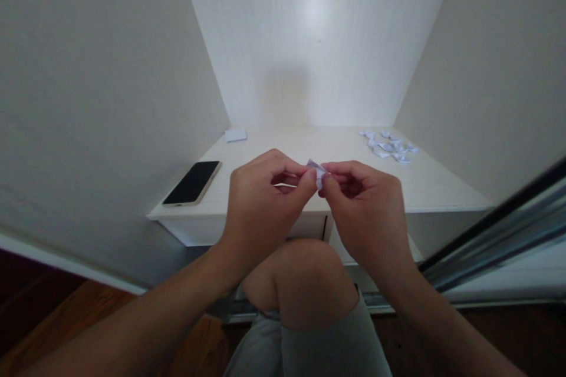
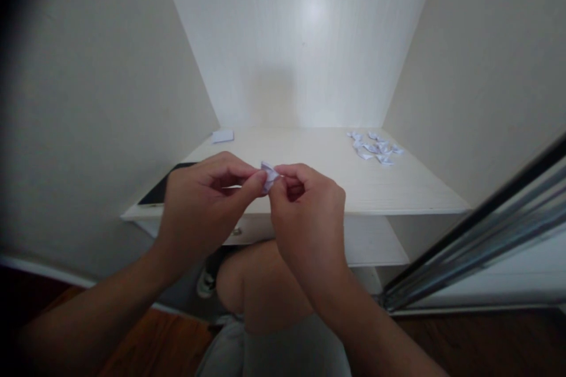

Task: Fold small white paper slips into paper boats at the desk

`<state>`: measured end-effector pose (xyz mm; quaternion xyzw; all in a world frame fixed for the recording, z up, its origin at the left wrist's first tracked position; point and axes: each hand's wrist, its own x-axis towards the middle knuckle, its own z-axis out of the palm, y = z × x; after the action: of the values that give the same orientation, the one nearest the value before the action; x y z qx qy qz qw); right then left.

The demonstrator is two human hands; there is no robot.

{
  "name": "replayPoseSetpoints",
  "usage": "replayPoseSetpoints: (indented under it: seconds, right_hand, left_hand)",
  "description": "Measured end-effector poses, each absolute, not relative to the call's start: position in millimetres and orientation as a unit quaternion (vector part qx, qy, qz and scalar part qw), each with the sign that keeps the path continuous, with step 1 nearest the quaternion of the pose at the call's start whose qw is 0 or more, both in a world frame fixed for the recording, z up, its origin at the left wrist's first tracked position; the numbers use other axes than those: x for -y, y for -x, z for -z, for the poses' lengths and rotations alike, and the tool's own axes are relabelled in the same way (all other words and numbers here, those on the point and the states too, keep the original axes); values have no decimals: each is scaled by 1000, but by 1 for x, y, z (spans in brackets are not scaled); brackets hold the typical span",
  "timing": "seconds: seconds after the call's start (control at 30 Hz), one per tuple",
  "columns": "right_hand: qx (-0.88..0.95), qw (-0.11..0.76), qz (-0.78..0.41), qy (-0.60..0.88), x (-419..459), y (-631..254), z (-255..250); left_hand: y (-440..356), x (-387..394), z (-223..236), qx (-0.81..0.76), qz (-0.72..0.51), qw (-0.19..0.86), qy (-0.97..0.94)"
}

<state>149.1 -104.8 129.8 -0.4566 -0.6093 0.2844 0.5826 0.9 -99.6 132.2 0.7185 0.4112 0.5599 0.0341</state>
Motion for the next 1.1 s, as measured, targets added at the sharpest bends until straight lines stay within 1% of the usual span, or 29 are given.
replayPoseSetpoints:
  seconds: [0.13,0.23,0.4,0.53,0.6,0.67,0.77,0.87,1.0,1.1]
  right_hand:
    - [621,536,-318,475,100,-155,-134]
    - [637,512,-314,483,97,-158,-137]
    - [654,499,-295,486,97,-158,-138]
    - [661,493,-308,475,98,-161,-139]
    - [682,481,-324,447,97,-167,-141]
    - [730,455,-330,388,95,-176,-145]
    - [814,374,-333,294,93,-193,-152]
    - [847,317,-343,253,91,-203,-157]
    - [851,299,-351,253,90,-205,-157]
    - [866,288,-322,250,89,-205,-155]
  left_hand:
    - [5,95,-132,-403,-566,148,-704]
    - [4,96,-134,-414,-567,220,-677]
    - [-2,104,-143,-498,-540,284,-616]
    - [4,103,-147,-483,-528,325,-619]
    - [12,99,-148,-469,-503,359,-631]
    - [21,95,-149,-448,-466,401,-650]
    - [34,89,-150,-399,-399,464,-683]
    - [41,88,-150,-357,-330,521,-702]
    - [40,91,-149,-326,-311,548,-705]
    - [37,93,-149,-332,-300,544,-710]
